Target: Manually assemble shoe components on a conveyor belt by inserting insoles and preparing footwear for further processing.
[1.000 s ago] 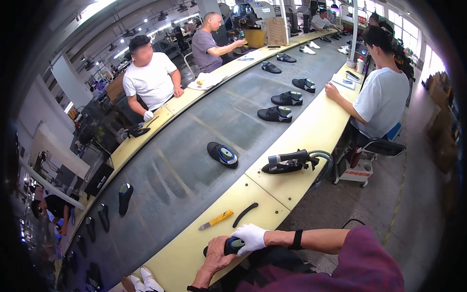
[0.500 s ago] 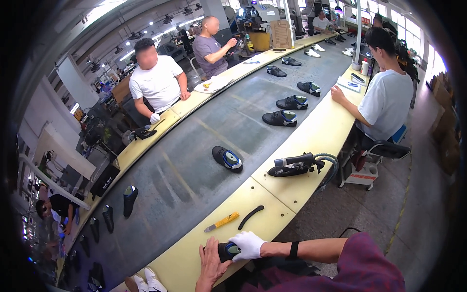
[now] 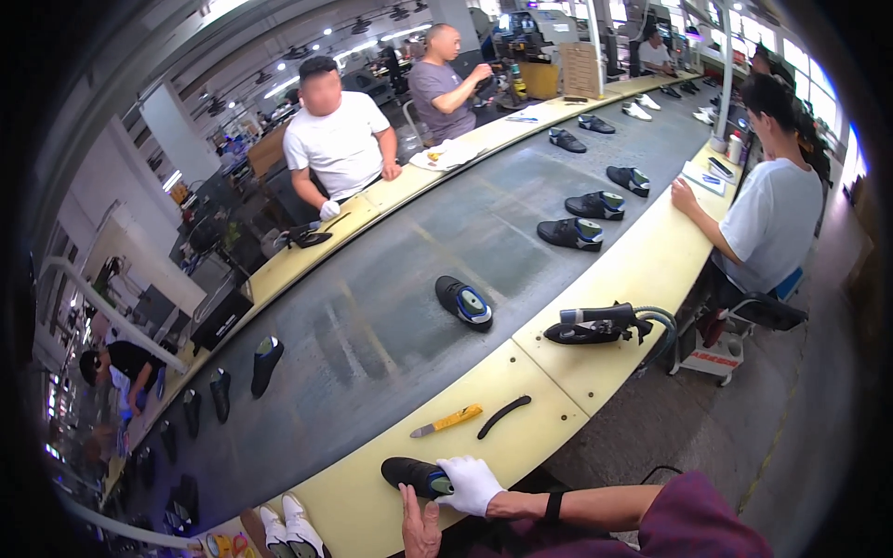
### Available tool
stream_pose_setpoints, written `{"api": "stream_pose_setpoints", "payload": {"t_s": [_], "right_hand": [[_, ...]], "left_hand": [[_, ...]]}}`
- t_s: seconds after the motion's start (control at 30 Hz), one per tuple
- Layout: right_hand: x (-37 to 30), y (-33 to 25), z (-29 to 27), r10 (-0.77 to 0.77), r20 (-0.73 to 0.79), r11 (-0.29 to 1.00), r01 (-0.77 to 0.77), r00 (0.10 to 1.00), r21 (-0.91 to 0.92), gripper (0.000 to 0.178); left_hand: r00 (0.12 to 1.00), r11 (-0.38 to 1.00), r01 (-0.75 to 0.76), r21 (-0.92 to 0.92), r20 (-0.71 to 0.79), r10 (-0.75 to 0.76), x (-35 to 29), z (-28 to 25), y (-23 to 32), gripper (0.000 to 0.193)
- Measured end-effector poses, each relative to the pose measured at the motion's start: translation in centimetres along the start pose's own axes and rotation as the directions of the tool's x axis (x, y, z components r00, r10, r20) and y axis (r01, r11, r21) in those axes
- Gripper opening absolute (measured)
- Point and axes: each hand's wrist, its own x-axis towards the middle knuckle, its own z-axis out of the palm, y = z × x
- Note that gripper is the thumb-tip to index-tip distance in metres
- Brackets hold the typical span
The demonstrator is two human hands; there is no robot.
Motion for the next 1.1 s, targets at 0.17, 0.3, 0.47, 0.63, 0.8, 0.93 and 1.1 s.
{"api": "stream_pose_setpoints", "payload": {"t_s": [0.17, 0.3, 0.47, 0.63, 0.8, 0.93, 1.1], "right_hand": [[-0.5, -3.1, 1.9, 0.016, 0.075, 0.981, -0.03, 0.997, 0.194, 0.097], [-0.6, -3.0, 1.2, -0.209, 0.254, 0.969, 0.166, 0.944, 0.181, 0.096], [-2.5, 2.4, 1.8, -0.175, 0.139, 0.958, 0.136, 0.975, 0.251, 0.053], [-2.4, 5.8, -4.2, 0.031, -0.142, 0.959, 0.011, 0.989, 0.283, 0.032], [-3.2, 10.9, -8.8, -0.048, -0.432, 0.996, 0.011, 0.901, -0.086, 0.021], [-4.4, 12.4, -9.2, -0.181, -0.389, 0.949, 0.056, 0.903, -0.31, 0.022], [-2.9, 9.1, -8.7, -0.202, -0.4, 0.89, -0.002, 0.894, -0.455, 0.03]], "left_hand": [[0.998, 0.998, -0.053, -0.042, -0.039, 0.052, 2.1, -0.9, -2.3, 0.109], [0.99, 0.992, 0.095, -0.078, -0.093, -0.102, 3.6, -2.4, -1.8, 0.115], [0.955, 0.963, 0.255, 0.082, -0.18, -0.237, 2.7, -1.9, -0.4, 0.103], [0.936, 0.942, 0.198, -0.27, -0.233, -0.264, 6.1, -5.3, -3.5, 0.081], [0.898, 0.722, 0.182, -0.667, -0.187, -0.399, 17.6, -15.8, -7.7, 0.067], [0.89, 0.971, 0.174, -0.164, -0.396, -0.227, 26.4, -22.3, -13.7, 0.093], [0.823, 0.918, 0.387, 0.09, -0.483, -0.299, 26.9, -20.9, -27.3, 0.091]]}}
